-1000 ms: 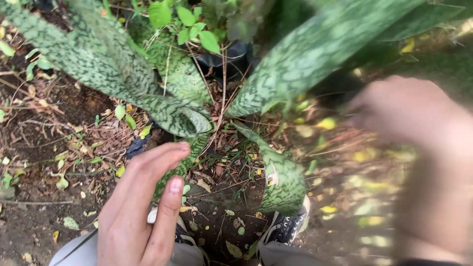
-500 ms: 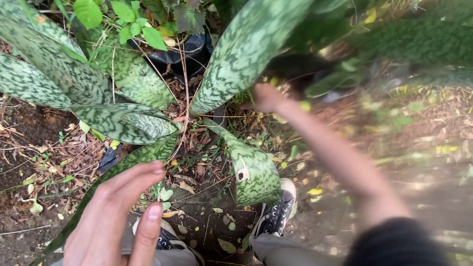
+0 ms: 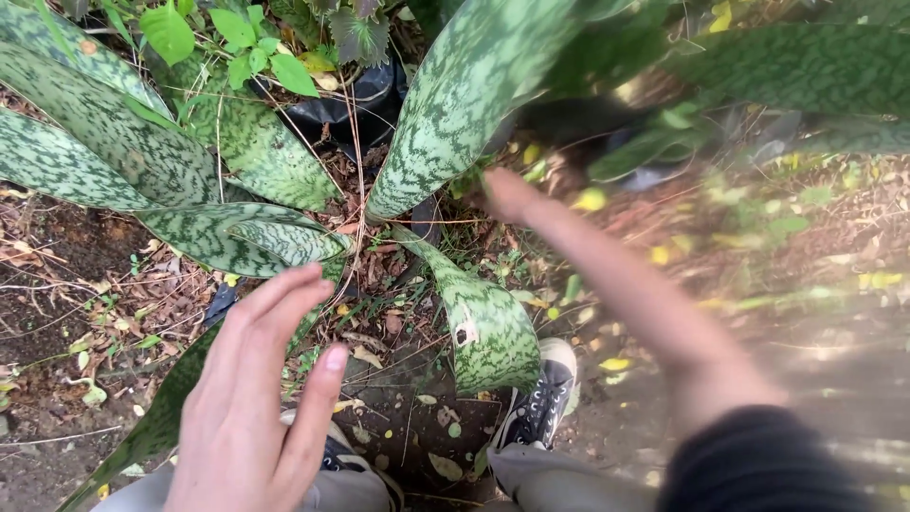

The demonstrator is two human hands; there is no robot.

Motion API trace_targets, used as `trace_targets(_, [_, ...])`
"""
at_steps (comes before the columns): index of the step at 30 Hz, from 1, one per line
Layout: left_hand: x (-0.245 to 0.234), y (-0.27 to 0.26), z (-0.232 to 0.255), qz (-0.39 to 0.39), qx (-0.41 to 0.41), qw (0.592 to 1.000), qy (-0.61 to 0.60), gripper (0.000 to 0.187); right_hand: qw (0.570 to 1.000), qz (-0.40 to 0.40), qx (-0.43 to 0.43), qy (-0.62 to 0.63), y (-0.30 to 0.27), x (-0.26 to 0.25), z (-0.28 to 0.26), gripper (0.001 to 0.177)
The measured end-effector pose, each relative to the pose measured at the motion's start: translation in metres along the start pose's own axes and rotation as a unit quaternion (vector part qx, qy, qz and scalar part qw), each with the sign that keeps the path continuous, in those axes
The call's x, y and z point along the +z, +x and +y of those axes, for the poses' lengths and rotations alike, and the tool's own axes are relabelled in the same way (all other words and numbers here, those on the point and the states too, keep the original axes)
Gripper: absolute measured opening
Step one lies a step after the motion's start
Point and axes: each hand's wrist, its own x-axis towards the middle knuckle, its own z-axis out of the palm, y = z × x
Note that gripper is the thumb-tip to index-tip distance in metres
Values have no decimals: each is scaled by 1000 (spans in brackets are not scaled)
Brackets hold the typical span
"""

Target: Weeding various potted plants by hand in an outdoor nursery area.

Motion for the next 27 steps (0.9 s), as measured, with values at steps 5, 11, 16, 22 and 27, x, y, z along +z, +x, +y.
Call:
trace_targets(5, [1, 26, -7, -18, 31, 999, 12, 44, 994, 65, -14, -84, 8, -22, 7, 18])
trace_targets(11, [15, 53, -5, -33, 114, 984, 130, 44, 994, 34, -3, -99, -9, -16, -25, 75])
trace_targets(16, [20, 41, -20, -38, 96, 991, 88, 40, 988, 122, 14, -92, 44, 30, 7, 17])
trace_targets(22, [12, 34, -18, -58, 86, 992, 69, 39, 993, 114, -1, 5, 22, 10, 17, 12])
trace_targets(27, [12, 27, -24, -89, 86, 990, 71, 41, 981, 125, 52, 136, -17, -48, 30, 16])
